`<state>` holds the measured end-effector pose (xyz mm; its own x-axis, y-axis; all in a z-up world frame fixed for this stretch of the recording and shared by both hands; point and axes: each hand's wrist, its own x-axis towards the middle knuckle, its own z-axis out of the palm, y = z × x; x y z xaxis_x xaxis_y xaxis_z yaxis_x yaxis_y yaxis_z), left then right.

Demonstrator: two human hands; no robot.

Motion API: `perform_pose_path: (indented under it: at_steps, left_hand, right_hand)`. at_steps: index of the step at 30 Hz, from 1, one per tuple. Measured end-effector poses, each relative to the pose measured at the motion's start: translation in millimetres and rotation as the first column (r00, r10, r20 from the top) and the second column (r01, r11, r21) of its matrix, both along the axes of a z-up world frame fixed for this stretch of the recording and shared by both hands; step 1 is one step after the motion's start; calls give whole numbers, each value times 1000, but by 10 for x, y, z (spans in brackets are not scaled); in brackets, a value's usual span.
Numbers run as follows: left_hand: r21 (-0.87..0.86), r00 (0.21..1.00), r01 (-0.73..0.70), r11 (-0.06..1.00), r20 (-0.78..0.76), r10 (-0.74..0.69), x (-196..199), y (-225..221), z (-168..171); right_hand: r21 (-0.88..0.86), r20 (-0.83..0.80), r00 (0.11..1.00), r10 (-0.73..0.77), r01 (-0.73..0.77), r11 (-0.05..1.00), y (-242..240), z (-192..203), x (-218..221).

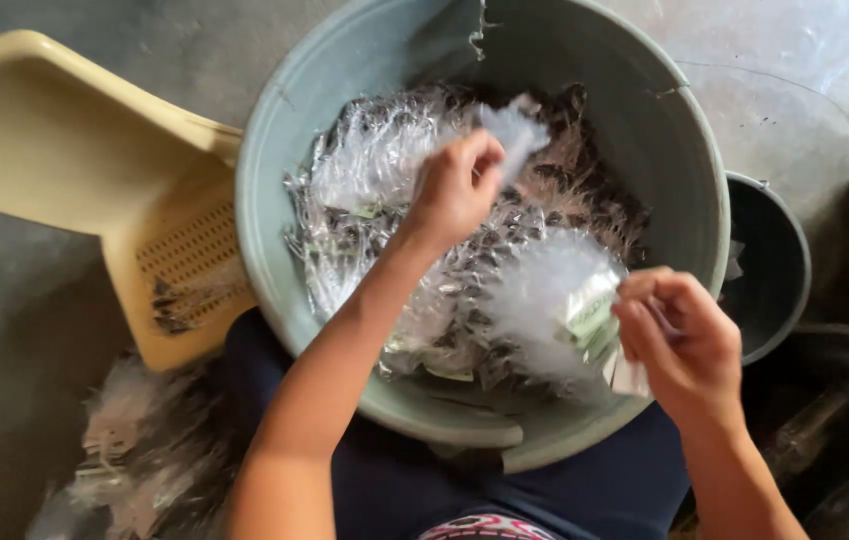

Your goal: Manually packaging small items into individual plastic bags from a large basin

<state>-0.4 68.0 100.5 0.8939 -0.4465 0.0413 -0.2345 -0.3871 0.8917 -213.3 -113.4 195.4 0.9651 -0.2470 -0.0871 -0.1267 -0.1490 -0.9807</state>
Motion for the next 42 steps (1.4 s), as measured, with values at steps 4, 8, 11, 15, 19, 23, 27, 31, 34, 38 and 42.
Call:
perform_pose_path:
  at_steps: [4, 8, 11, 15, 19, 23, 27, 31, 34, 38, 42]
  left_hand:
    - [-199, 981, 43, 979, -178, -79, -574, 200, 398]
    - [-428, 910, 52, 902, -352, -219, -961, 255, 622]
    - [-538, 889, 67, 840, -349, -295, -1096, 304, 729]
    - [-477, 961, 135, 868, -150, -232, -1266, 357, 921]
    - [-331, 984, 170, 928, 110, -141, -1351, 350, 852]
    - [-175, 947, 178, 968, 297, -121, -1357, 415, 887]
    - [-218, 944, 99, 971, 330, -23, -1278, 731, 1421]
    - [-323, 944, 143, 935, 329, -30, -1291, 497, 1012]
    - [-517, 985, 133, 846, 160, -57, -1413, 451, 977]
    - [-707, 974, 154, 690, -9, -226, -1573, 228, 357]
    - [-651, 991, 134, 748, 77, -110, -1759, 124, -59]
  right_hand:
    - [-312, 280, 958, 53, 39, 949, 167, -116, 231]
    - [-692, 389, 899, 204, 139, 708, 359, -52, 326]
    - [-726, 414, 881, 227, 169, 667, 401, -48, 285]
    - [-612, 474, 857, 201, 157, 776, 435, -11, 190]
    - [-555, 490, 847, 206, 121, 823, 510, 115, 98]
    - [-566, 475, 830, 293, 32, 824, 517, 325, 60]
    - [-706, 280, 851, 444, -131, 696, 320, 303, 77]
    - [-329, 247, 912, 329, -240, 913, 457, 346, 121]
    - [-278, 297, 927, 228, -144, 950, 547, 400, 184]
    - [-170, 441, 882, 164, -97, 981, 682, 306, 292]
    - [-6, 506, 844, 177, -202, 979, 935, 186, 276]
